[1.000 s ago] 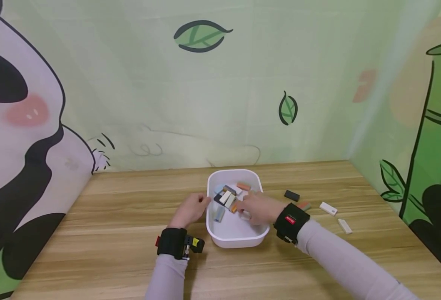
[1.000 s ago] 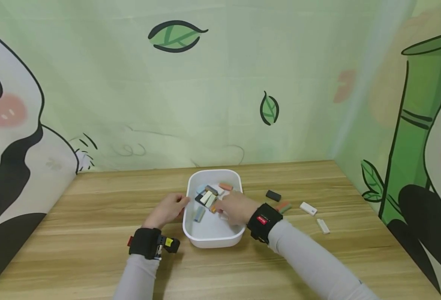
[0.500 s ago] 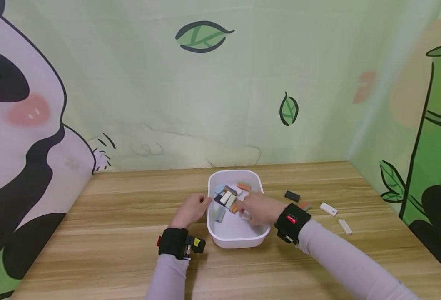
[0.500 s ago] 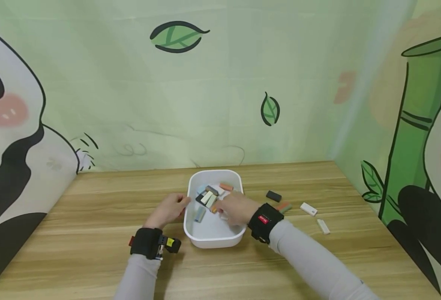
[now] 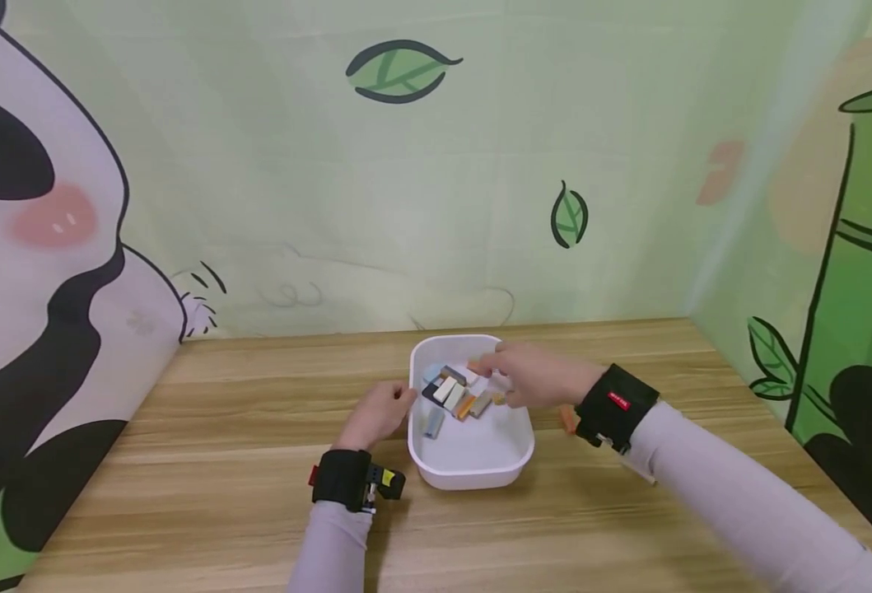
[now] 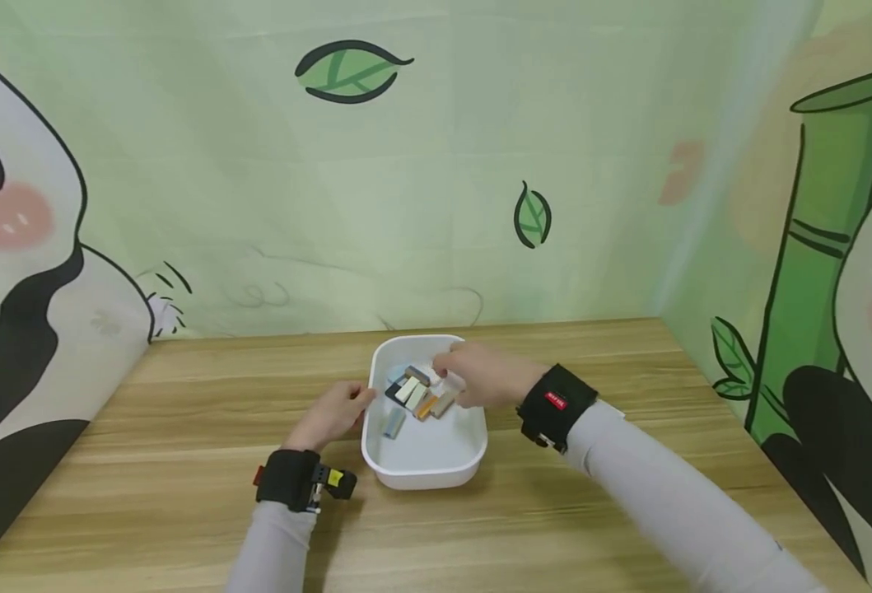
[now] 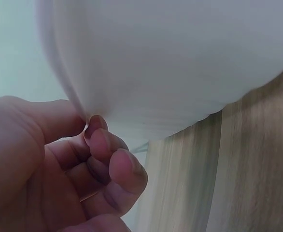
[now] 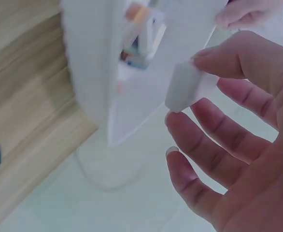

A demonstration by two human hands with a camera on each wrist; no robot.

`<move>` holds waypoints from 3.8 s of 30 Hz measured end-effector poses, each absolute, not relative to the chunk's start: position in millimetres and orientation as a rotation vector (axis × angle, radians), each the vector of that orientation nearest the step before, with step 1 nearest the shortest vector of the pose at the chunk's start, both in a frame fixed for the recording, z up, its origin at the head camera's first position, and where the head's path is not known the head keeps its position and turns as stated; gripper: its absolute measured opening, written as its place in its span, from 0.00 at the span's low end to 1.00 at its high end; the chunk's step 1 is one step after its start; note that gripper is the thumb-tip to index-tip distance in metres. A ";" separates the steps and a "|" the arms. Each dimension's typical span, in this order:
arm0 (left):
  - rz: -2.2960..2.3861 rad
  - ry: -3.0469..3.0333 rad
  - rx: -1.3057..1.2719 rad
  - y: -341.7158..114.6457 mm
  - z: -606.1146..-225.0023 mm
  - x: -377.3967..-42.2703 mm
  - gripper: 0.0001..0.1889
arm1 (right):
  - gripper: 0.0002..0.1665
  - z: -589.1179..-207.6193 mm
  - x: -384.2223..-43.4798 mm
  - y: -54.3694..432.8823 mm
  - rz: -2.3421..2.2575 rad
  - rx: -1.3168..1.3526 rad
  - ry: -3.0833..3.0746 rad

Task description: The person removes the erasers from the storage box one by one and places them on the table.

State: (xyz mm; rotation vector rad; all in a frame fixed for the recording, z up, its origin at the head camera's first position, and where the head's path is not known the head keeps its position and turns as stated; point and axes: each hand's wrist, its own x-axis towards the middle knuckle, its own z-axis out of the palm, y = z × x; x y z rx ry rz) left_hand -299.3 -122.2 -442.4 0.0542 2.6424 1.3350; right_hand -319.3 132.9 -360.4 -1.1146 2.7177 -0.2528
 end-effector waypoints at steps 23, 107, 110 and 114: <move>1.338 2.645 0.057 -124.0 -442.8 -300.7 0.16 | 0.19 -424.9 -289.0 223.8 -0.209 -1.247 2.753; 1.338 2.664 0.122 -123.8 -443.9 -302.4 0.17 | 0.14 -398.8 -336.8 38.8 -0.122 -1.036 2.689; 1.315 2.674 0.115 -123.7 -444.1 -302.3 0.17 | 0.16 -402.4 -335.7 34.7 -0.067 -0.979 2.693; 1.302 2.670 0.081 -123.9 -444.6 -301.7 0.17 | 0.16 -405.9 -333.2 30.1 -0.047 -0.975 2.686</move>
